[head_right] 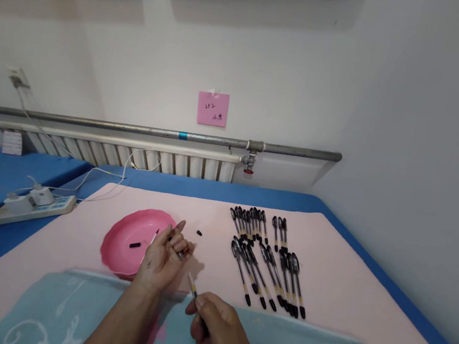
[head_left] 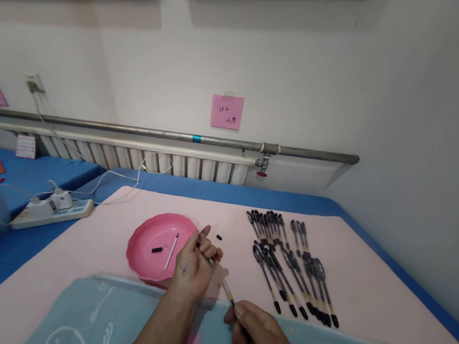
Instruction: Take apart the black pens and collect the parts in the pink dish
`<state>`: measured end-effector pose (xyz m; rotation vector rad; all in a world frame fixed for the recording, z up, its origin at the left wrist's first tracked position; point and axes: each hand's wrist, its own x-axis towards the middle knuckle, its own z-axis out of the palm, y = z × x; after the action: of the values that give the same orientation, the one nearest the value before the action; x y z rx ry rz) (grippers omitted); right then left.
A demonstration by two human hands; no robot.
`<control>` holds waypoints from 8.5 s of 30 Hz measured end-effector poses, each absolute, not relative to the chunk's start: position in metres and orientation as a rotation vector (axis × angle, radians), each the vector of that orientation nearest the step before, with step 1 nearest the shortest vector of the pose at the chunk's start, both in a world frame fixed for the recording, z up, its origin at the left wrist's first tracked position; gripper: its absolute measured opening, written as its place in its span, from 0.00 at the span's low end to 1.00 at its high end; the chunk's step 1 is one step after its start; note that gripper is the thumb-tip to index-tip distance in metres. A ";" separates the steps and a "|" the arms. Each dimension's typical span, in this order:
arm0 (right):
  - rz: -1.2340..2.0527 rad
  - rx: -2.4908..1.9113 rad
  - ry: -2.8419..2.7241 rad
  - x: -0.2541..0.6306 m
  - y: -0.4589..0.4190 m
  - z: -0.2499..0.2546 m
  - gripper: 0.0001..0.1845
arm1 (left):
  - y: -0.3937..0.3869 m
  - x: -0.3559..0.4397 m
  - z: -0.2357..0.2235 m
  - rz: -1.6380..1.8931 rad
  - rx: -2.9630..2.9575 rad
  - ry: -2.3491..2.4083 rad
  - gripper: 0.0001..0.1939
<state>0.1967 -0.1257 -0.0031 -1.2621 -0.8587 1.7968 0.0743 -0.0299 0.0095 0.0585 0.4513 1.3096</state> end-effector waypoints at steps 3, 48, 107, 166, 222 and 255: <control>1.617 -1.358 -1.005 0.197 -0.122 0.001 0.14 | -0.032 0.078 0.010 1.276 0.066 0.433 0.08; 0.722 -1.268 -1.817 0.225 -0.092 0.027 0.16 | -0.022 0.065 0.009 1.261 0.182 0.528 0.08; 0.717 -1.489 -1.666 0.208 -0.080 -0.006 0.13 | -0.040 0.094 0.000 1.283 0.914 1.199 0.25; 0.584 -1.607 -1.851 0.221 -0.083 0.006 0.14 | -0.036 0.077 -0.001 1.171 1.166 1.013 0.15; 0.472 -1.428 -1.639 0.208 -0.092 0.009 0.11 | -0.028 0.068 0.015 1.201 0.416 0.776 0.17; 0.790 -1.435 -1.647 0.205 -0.089 0.005 0.12 | -0.042 0.085 0.005 1.280 0.996 0.991 0.19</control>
<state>0.2051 -0.0887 0.0047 -1.4347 -1.6466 0.7901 0.0850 -0.0420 0.0048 0.9959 0.9914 1.2805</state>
